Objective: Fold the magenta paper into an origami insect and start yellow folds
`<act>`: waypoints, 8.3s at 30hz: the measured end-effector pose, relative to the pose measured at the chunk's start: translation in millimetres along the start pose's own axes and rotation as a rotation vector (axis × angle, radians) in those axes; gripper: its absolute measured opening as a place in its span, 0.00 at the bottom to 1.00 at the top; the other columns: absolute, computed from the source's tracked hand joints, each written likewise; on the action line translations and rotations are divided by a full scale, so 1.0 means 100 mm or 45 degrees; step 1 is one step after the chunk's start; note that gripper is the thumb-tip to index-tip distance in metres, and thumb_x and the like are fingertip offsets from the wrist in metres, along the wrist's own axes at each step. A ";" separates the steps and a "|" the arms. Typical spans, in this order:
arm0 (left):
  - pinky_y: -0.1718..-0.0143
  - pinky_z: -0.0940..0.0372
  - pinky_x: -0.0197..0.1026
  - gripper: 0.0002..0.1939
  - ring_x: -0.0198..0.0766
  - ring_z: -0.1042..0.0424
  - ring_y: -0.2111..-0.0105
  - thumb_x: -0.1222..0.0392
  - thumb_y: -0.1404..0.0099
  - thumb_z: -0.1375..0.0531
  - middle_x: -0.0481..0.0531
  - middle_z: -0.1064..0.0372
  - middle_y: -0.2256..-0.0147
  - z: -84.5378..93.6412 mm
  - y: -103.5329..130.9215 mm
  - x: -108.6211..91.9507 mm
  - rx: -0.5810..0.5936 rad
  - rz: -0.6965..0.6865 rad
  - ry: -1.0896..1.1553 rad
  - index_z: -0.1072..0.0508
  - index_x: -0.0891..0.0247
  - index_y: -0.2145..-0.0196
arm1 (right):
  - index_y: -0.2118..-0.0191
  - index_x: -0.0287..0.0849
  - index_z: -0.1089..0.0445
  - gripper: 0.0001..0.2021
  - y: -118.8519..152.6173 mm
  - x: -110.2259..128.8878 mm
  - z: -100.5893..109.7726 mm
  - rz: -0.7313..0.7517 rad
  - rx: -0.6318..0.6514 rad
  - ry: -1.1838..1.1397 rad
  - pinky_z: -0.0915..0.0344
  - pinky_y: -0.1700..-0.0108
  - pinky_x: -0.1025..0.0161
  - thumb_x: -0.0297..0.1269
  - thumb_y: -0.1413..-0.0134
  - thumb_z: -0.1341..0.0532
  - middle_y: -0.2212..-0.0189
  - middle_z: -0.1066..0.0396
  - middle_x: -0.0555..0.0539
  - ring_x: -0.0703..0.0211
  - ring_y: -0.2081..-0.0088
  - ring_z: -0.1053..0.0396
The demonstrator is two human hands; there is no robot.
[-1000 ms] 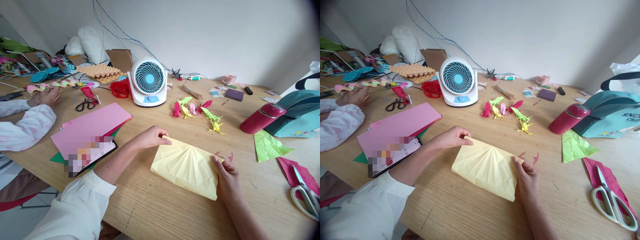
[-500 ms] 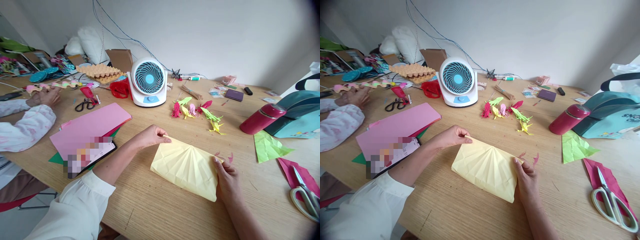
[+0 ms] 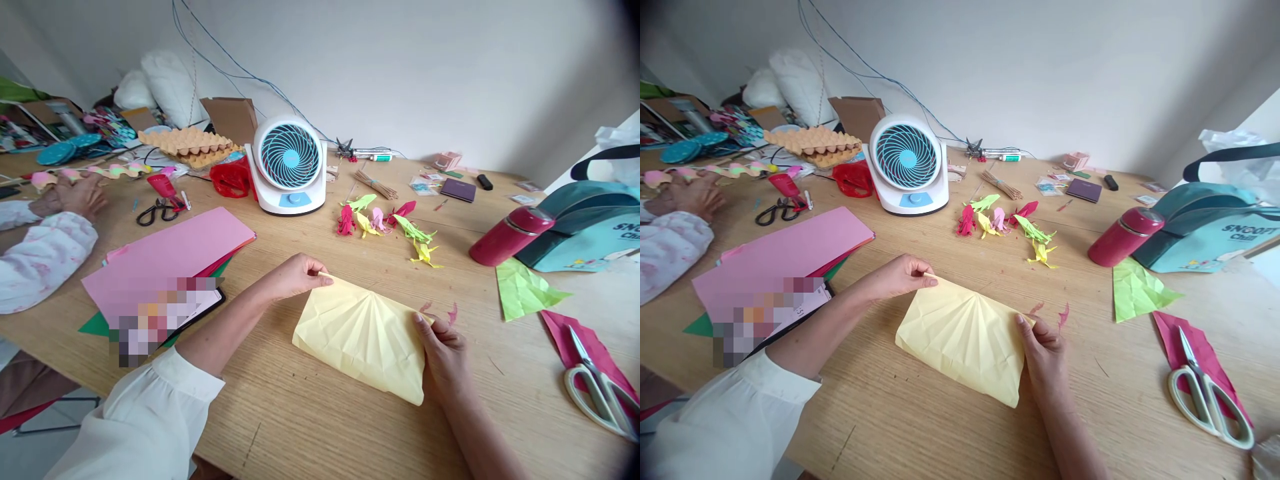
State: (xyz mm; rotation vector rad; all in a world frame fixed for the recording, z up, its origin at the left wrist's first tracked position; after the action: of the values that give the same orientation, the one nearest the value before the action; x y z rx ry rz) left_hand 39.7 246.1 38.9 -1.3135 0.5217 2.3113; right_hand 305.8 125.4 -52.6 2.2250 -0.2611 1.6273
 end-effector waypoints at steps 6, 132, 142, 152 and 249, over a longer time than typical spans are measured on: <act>0.75 0.52 0.34 0.19 0.30 0.44 0.78 0.45 0.43 0.37 0.43 0.41 0.80 -0.13 0.00 0.12 0.058 0.056 0.044 0.29 0.66 0.76 | 0.72 0.43 0.23 0.12 0.04 0.02 0.05 0.027 0.013 0.117 0.37 0.75 0.66 0.46 0.55 0.28 0.77 0.26 0.50 0.60 0.76 0.32; 0.62 0.42 0.41 0.07 0.39 0.34 0.64 0.68 0.33 0.45 0.49 0.35 0.66 -0.40 0.42 0.12 -0.248 -0.141 -0.821 0.35 0.61 0.70 | 0.53 0.47 0.31 0.09 0.29 0.43 -0.39 0.780 0.174 1.788 0.43 0.54 0.52 0.37 0.39 0.42 0.60 0.30 0.45 0.49 0.57 0.32; 0.62 0.40 0.40 0.07 0.38 0.34 0.64 0.68 0.34 0.43 0.49 0.35 0.65 -0.38 0.41 0.16 -0.272 -0.137 -0.783 0.35 0.61 0.69 | 0.57 0.43 0.27 0.11 0.49 0.45 -0.75 1.154 0.628 1.893 0.46 0.59 0.57 0.28 0.33 0.47 0.62 0.29 0.44 0.54 0.61 0.36; 0.59 0.37 0.42 0.03 0.40 0.33 0.61 0.67 0.33 0.43 0.52 0.34 0.62 -0.40 0.43 0.14 -0.256 -0.127 -0.859 0.31 0.63 0.65 | 0.52 0.39 0.27 0.13 0.58 0.40 -0.80 1.174 0.813 1.942 0.44 0.60 0.58 0.23 0.37 0.46 0.60 0.29 0.43 0.55 0.62 0.37; 0.47 0.38 0.43 0.13 0.45 0.33 0.49 0.66 0.29 0.48 0.61 0.33 0.53 -1.25 0.36 -0.45 0.346 -0.774 -1.094 0.28 0.67 0.51 | 0.38 0.47 0.37 0.27 1.01 0.22 -0.16 -0.043 0.579 0.892 0.45 0.74 0.64 0.53 0.39 0.42 0.80 0.43 0.55 0.62 0.77 0.43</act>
State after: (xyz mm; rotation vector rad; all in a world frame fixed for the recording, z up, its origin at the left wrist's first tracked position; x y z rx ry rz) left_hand 129.4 143.5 21.6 -0.2150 0.1035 1.9319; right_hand 262.0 41.3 -9.2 1.7439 0.3650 2.4999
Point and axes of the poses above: each hand's wrist, its own y-axis away from the middle knuckle, its own z-axis out of the back of the hand, x = y × z, the point moved 9 cm from there along -y, towards the middle knuckle
